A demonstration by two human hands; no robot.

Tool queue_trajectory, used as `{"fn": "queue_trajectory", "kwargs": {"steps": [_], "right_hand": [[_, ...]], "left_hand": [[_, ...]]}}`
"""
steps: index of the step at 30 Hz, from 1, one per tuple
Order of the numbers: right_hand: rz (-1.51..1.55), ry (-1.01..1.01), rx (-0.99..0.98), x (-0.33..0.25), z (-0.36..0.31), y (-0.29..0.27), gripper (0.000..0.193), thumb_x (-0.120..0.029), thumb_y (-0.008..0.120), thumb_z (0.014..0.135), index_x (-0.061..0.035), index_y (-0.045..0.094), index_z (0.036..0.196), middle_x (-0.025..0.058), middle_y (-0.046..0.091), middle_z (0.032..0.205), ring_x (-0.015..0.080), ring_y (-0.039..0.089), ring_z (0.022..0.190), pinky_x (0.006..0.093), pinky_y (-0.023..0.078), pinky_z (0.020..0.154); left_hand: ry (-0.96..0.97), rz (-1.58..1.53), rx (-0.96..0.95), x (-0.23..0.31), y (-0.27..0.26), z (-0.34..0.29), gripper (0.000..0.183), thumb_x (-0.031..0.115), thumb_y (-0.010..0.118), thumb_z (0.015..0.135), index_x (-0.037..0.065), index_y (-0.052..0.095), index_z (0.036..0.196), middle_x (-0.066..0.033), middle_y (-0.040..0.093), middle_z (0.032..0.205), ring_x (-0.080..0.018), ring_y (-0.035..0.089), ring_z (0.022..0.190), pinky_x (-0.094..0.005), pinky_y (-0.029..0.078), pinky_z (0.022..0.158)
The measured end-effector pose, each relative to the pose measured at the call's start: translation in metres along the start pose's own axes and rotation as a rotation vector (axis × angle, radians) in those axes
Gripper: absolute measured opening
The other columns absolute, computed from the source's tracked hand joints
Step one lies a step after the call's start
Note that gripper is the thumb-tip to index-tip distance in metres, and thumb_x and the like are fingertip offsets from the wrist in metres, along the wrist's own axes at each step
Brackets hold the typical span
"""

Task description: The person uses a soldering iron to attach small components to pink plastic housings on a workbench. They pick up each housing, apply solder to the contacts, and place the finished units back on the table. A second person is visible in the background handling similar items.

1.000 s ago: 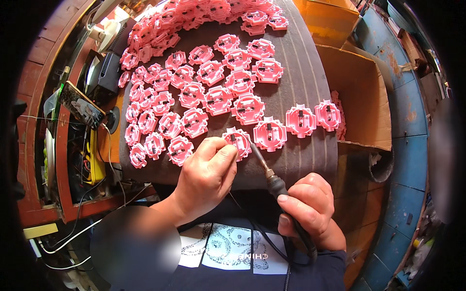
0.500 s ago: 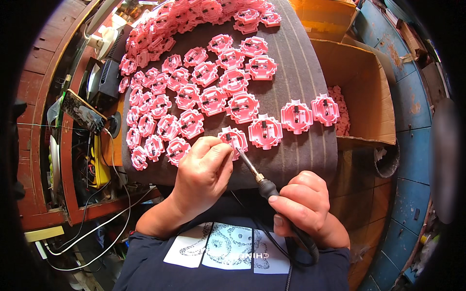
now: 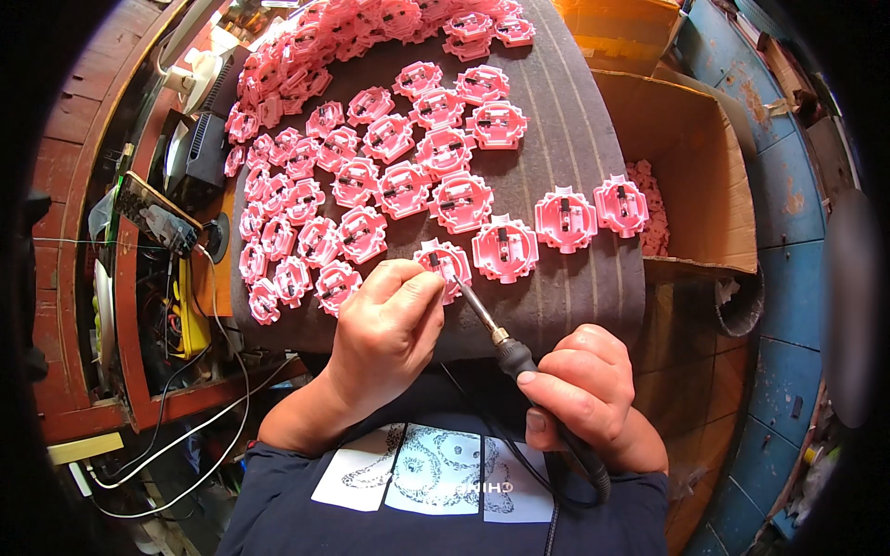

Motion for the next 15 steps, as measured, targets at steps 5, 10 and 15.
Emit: {"fn": "queue_trajectory", "kwargs": {"steps": [5, 10, 15], "right_hand": [[0.018, -0.002, -0.005, 0.0009, -0.0007, 0.0011, 0.025, -0.015, 0.07, 0.091, -0.001, 0.069, 0.111, 0.0083, 0.062, 0.08, 0.0231, 0.055, 0.061, 0.0361, 0.043, 0.054], [0.032, 0.003, -0.016, -0.0003, 0.0014, 0.0007, 0.025, -0.015, 0.07, 0.091, -0.0011, 0.069, 0.111, 0.0081, 0.062, 0.081, 0.0226, 0.055, 0.061, 0.0361, 0.043, 0.054], [0.029, -0.001, -0.014, 0.0011, 0.0014, 0.0024, 0.025, -0.013, 0.07, 0.089, -0.001, 0.069, 0.111, 0.008, 0.062, 0.08, 0.0222, 0.055, 0.061, 0.0358, 0.043, 0.053]], "left_hand": [[0.015, 0.023, -0.003, 0.0, 0.0001, -0.0021, 0.027, -0.006, 0.078, 0.086, -0.002, 0.071, 0.111, -0.0176, 0.067, 0.103, -0.0344, 0.071, 0.088, -0.0412, 0.058, 0.075], [0.043, 0.016, 0.017, -0.0009, 0.0019, -0.0022, 0.027, -0.006, 0.078, 0.086, -0.003, 0.071, 0.112, -0.018, 0.067, 0.102, -0.0348, 0.07, 0.088, -0.0408, 0.059, 0.075], [0.027, 0.026, 0.037, -0.0005, 0.0032, -0.0023, 0.025, -0.006, 0.078, 0.087, -0.003, 0.072, 0.11, -0.0174, 0.068, 0.099, -0.0338, 0.071, 0.086, -0.0395, 0.059, 0.073]]}}
Point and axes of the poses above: each hand's wrist, its own z-axis towards the middle knuckle, its own y-axis out of the palm, x = y × z, the point moved 4 cm from there along z, towards the middle knuckle
